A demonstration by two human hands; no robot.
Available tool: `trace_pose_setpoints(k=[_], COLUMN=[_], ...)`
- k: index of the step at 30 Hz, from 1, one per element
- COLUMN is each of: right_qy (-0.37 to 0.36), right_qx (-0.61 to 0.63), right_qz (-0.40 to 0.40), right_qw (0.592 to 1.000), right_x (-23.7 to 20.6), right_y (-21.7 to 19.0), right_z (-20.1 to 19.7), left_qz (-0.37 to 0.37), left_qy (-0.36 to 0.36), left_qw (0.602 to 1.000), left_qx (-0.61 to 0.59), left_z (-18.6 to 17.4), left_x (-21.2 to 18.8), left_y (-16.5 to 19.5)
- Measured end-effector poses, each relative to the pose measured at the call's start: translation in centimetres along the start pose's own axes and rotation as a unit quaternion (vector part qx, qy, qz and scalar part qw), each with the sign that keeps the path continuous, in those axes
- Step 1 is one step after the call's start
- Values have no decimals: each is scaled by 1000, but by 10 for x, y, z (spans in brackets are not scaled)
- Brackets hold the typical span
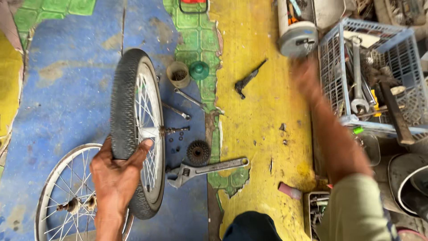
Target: The person removes the axle from a bicycle wheel using a wrench, then places the wheel aside. They pick up a second wheel with a tire and cassette, and use a wrench to tighten the axle nuts on both sides. The person spins the wheel to check alignment and continues tightening the nuts.
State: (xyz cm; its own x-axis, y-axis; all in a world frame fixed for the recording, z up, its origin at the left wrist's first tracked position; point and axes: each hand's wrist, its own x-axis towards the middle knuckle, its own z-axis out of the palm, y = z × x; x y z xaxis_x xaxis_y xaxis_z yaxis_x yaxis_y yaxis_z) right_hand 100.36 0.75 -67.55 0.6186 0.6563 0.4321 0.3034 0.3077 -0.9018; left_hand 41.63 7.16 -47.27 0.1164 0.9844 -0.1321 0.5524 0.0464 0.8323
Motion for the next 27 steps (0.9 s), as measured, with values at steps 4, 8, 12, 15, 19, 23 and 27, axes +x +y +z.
trace_pose_setpoints(k=[4,8,12,15,19,23,27], right_qy=[-117,-170,-241,-317,-328,-359,-371], right_qx=[160,107,-127,-147,-195,-298,-280], right_qz=[-62,159,275,251,209,130,134], right_qw=[978,967,922,903,901,875,875], right_x=[-123,-190,-226,-235,-236,-236,-244], right_y=[9,-24,-69,-109,-141,-140,-138], right_z=[66,103,158,200,253,292,317], left_qz=[67,172,119,187,194,197,207], left_qy=[-2,-23,-26,-4,1,7,10], left_qw=[998,972,989,978,978,978,972], left_qx=[-14,-158,-86,-95,-71,-69,-112], left_z=[4,12,5,0,-12,-20,-30], left_x=[-4,-4,-7,-11,-24,-34,-34], left_y=[-6,-17,-32,-37,-47,-60,-73])
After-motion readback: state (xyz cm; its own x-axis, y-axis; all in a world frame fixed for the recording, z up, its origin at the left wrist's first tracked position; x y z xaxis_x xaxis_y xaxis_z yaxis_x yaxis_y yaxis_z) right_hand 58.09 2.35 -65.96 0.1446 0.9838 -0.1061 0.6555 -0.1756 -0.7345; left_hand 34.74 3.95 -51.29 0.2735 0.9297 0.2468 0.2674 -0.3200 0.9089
